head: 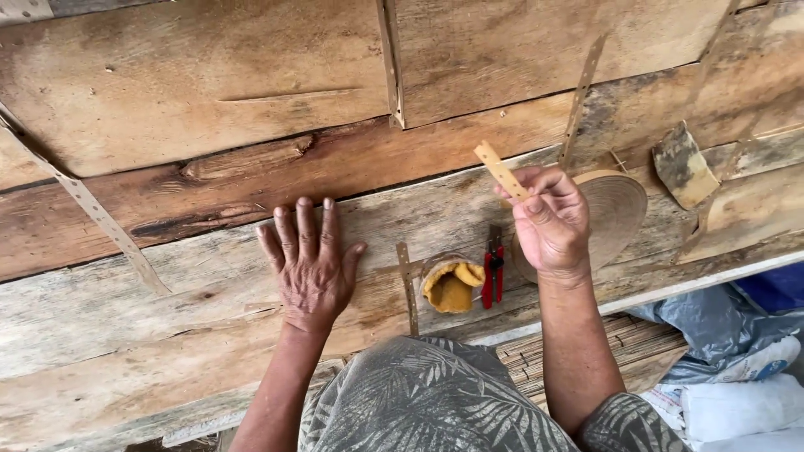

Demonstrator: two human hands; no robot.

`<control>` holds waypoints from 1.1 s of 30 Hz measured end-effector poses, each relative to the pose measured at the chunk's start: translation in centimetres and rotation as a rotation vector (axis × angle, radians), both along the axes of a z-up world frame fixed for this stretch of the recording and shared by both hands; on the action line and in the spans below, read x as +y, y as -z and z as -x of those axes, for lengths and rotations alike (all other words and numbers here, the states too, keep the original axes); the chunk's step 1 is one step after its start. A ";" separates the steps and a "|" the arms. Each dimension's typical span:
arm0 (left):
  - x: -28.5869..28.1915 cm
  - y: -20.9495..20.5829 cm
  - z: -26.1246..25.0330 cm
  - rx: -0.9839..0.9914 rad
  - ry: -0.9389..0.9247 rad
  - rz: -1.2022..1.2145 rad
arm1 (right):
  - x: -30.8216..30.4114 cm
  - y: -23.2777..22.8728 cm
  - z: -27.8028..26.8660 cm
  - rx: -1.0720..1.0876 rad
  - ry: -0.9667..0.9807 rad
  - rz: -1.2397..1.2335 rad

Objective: Trimming and sanding thin wood strips to fit onto a wooden panel

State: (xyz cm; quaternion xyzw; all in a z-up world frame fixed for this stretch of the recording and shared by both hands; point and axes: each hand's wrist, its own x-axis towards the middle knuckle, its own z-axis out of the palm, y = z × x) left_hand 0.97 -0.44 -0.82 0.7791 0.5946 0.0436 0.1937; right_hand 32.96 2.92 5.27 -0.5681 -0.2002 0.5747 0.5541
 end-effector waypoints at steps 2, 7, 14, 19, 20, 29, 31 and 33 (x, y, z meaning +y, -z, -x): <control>0.0 0.0 -0.1 0.028 -0.030 0.018 | -0.5 0.5 -0.3 0.000 -0.036 0.006; 1.1 -0.3 -0.9 0.066 -0.051 0.035 | -1.1 0.6 0.1 -0.001 -0.061 0.035; -4.3 -1.2 -1.1 -0.473 0.333 -0.110 | -1.1 0.2 0.4 -0.045 -0.132 0.058; -1.8 -1.4 0.7 -0.314 0.095 -0.175 | -0.9 -0.1 1.1 -0.056 -0.165 0.064; -0.9 -0.8 0.9 -0.201 -0.039 -0.230 | -0.8 -0.2 1.3 -0.063 -0.178 0.059; 6.6 -3.9 0.0 0.073 -0.160 0.231 | 0.8 -1.5 2.8 -0.110 -0.429 0.090; 6.8 -4.2 -1.1 0.054 -0.145 0.187 | 1.1 -1.5 2.3 -0.057 -0.369 0.076; 6.9 -4.2 -2.0 0.027 -0.126 0.153 | 1.3 -1.8 1.6 -0.010 -0.305 0.069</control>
